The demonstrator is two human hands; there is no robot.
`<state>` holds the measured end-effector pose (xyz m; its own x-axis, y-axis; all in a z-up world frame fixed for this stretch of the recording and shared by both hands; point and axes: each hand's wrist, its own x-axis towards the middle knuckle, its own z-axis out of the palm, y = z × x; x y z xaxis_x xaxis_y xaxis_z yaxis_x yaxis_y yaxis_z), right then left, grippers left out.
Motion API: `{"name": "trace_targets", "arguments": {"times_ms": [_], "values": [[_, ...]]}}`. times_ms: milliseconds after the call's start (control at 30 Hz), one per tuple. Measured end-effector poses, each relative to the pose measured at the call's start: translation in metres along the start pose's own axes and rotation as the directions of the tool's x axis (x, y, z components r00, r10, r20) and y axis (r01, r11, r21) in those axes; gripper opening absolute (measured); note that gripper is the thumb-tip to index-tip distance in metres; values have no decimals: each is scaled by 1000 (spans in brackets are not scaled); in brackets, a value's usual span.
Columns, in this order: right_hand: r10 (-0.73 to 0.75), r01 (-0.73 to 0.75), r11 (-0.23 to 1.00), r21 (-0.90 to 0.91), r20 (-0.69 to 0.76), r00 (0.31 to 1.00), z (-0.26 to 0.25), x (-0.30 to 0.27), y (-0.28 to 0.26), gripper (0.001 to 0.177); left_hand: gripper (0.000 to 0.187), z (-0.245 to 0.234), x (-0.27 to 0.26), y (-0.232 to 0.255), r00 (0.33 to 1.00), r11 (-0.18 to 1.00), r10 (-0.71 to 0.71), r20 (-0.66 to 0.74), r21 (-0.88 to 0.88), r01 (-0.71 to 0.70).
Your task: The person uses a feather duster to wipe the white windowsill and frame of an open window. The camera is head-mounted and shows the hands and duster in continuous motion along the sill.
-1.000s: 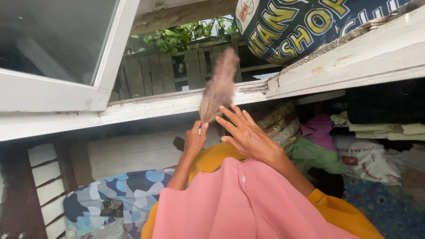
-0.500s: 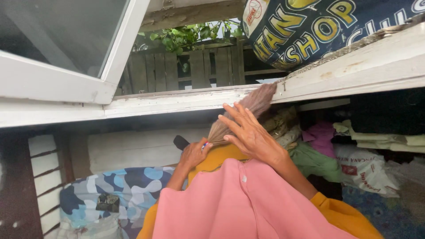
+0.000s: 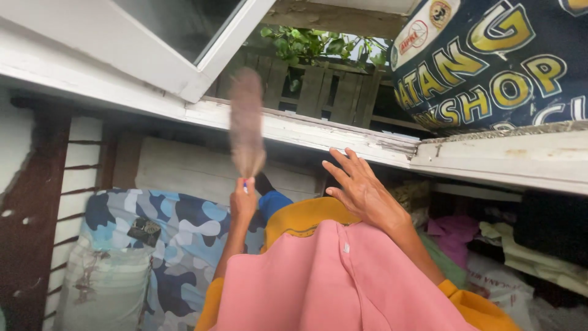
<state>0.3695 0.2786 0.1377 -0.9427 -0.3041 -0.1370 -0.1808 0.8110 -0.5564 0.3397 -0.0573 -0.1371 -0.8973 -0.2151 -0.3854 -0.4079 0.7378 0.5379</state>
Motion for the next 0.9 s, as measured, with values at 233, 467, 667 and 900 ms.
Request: {"name": "trace_targets", "arguments": {"times_ms": [233,467,667,900], "values": [[-80,80,997,6,79,994,0,21,-3,54,39,-115,-30,105,978,976,184,102,94,-194],[-80,78,997,16,100,992,-3,29,-11,53,23,-259,72,112,352,780,524,-776,270,-565],[-42,40,999,18,88,995,2,28,-14,54,32,-253,129,107,411,721,684,-603,471,-508],[87,-89,996,23,61,994,8,18,-12,55,41,-203,147,127,875,718,484,-13,578,-388]]}}
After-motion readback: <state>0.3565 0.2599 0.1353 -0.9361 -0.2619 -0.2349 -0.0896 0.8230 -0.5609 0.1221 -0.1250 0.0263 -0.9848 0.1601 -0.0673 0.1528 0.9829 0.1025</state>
